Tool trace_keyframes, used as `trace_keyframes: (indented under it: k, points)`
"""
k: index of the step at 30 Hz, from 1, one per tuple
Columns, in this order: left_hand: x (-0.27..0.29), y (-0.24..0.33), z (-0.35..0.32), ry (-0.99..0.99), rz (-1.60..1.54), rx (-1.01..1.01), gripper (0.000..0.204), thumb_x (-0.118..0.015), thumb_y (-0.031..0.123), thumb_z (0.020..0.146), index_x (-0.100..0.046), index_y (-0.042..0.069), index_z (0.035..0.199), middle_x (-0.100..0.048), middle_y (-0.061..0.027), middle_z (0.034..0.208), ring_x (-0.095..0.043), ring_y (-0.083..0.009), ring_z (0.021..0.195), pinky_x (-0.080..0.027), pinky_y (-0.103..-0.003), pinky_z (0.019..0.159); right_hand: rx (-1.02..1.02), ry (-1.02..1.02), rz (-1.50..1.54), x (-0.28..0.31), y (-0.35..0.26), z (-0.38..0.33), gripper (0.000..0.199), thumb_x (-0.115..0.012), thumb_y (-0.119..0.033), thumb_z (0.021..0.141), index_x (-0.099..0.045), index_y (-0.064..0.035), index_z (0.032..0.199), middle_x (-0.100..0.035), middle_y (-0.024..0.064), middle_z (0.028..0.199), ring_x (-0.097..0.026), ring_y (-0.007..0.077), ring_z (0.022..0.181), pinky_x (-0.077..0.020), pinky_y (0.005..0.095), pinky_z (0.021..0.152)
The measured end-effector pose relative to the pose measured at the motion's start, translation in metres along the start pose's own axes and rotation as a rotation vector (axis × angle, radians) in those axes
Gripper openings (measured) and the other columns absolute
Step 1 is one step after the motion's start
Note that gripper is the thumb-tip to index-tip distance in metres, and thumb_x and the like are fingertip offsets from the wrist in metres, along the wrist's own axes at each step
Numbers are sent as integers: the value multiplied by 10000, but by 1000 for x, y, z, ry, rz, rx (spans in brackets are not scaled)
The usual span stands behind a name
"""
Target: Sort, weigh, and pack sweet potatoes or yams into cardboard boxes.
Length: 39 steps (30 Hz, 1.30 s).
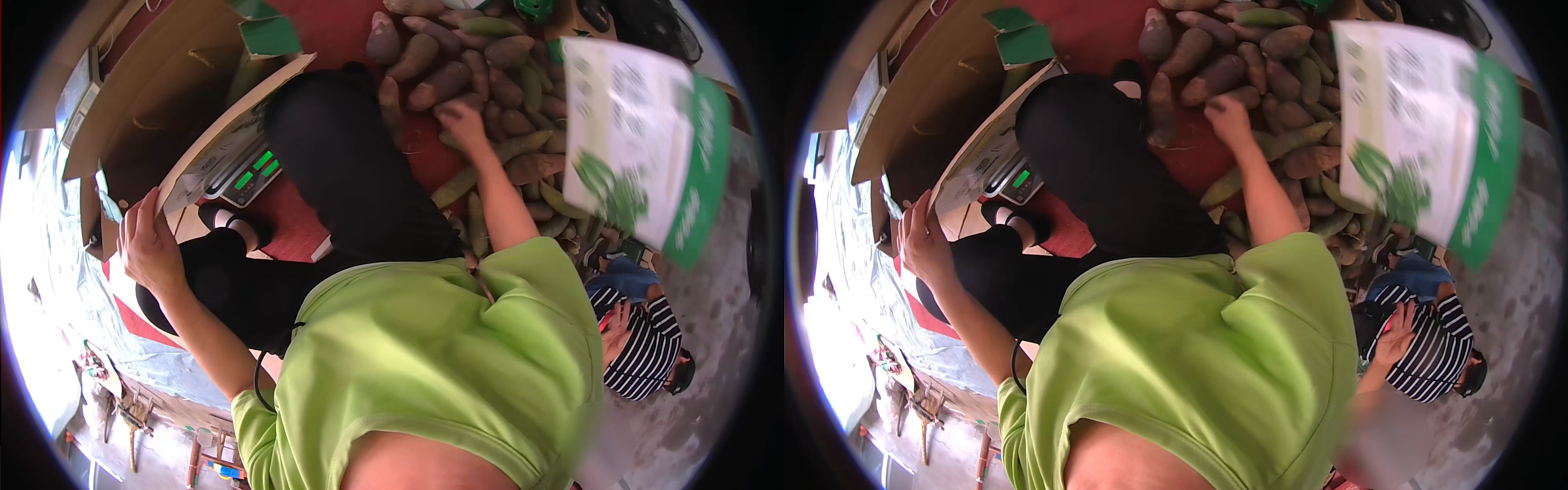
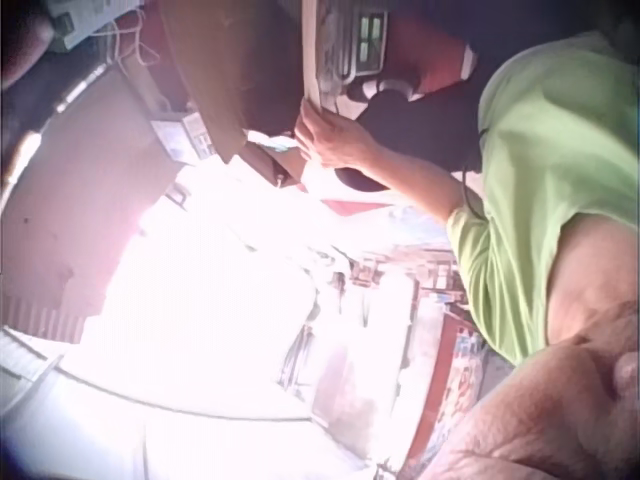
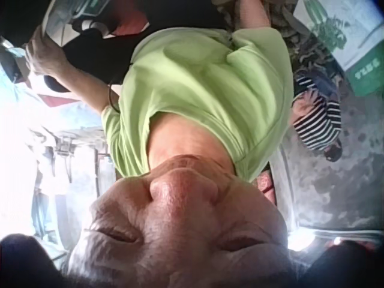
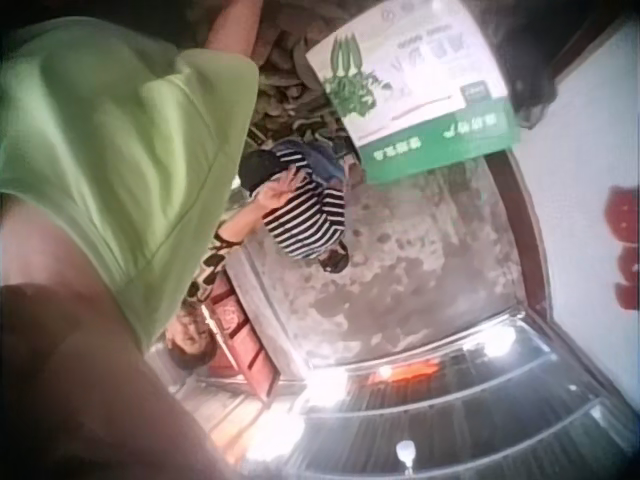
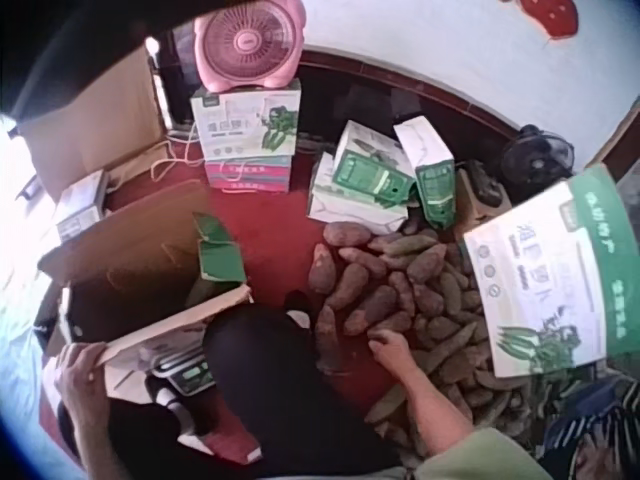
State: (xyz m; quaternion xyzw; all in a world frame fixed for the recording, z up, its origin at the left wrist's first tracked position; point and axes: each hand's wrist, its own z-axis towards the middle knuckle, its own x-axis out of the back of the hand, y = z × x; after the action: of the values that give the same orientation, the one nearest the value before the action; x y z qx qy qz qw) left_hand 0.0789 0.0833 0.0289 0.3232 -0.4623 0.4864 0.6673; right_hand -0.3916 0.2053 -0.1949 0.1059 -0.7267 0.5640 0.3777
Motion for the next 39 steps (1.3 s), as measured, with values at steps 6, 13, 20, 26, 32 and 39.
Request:
trace_keyframes:
  k: [6,13,20,26,32,39]
  points:
    - [-5,0,0,-16,10,-2,188,-592,130,791,-667,176,958,-645,30,908,-613,-176,849,-484,-307,730,-468,-180,-65,-33,89,-105,291,-654,-178,728,-637,-24,975,-642,136,923,-616,251,877,-478,338,762]
    - [-9,1,1,9,7,-6,188,-589,133,793,-667,168,960,-646,31,907,-617,-176,828,-489,-301,713,-1199,334,807,15,155,-120,454,-638,-236,817,-464,-82,1207,-533,90,1145,-545,280,959,-447,400,814]
    - [-1,5,0,37,12,6,202,-588,86,777,-675,153,947,-648,15,882,-619,-176,802,-489,-297,705,-1267,550,1034,22,143,-69,420,-654,-252,819,-483,-111,1175,-480,90,1153,-474,283,1043,-440,396,823]
    - [-3,3,-1,22,-17,69,279,-571,20,739,-669,162,959,-645,8,890,-610,-185,844,-461,-313,735,-1378,675,1162,22,161,-51,296,-713,-238,774,-563,-128,1004,-546,74,953,-512,240,834,-474,362,669]
    - [0,6,3,17,-46,53,275,-574,14,720,-662,147,944,-638,-1,886,-610,-194,844,-454,-315,737,-1392,623,1080,27,160,-51,300,-709,-267,776,-555,-117,986,-548,66,902,-519,228,810,-465,336,673]
    - [5,7,5,18,-16,65,236,-590,38,733,-662,146,930,-631,-4,870,-606,-198,842,-459,-312,737,-1239,411,1308,6,110,-65,318,-686,-279,795,-542,-65,981,-576,94,880,-535,223,791,-440,338,666]
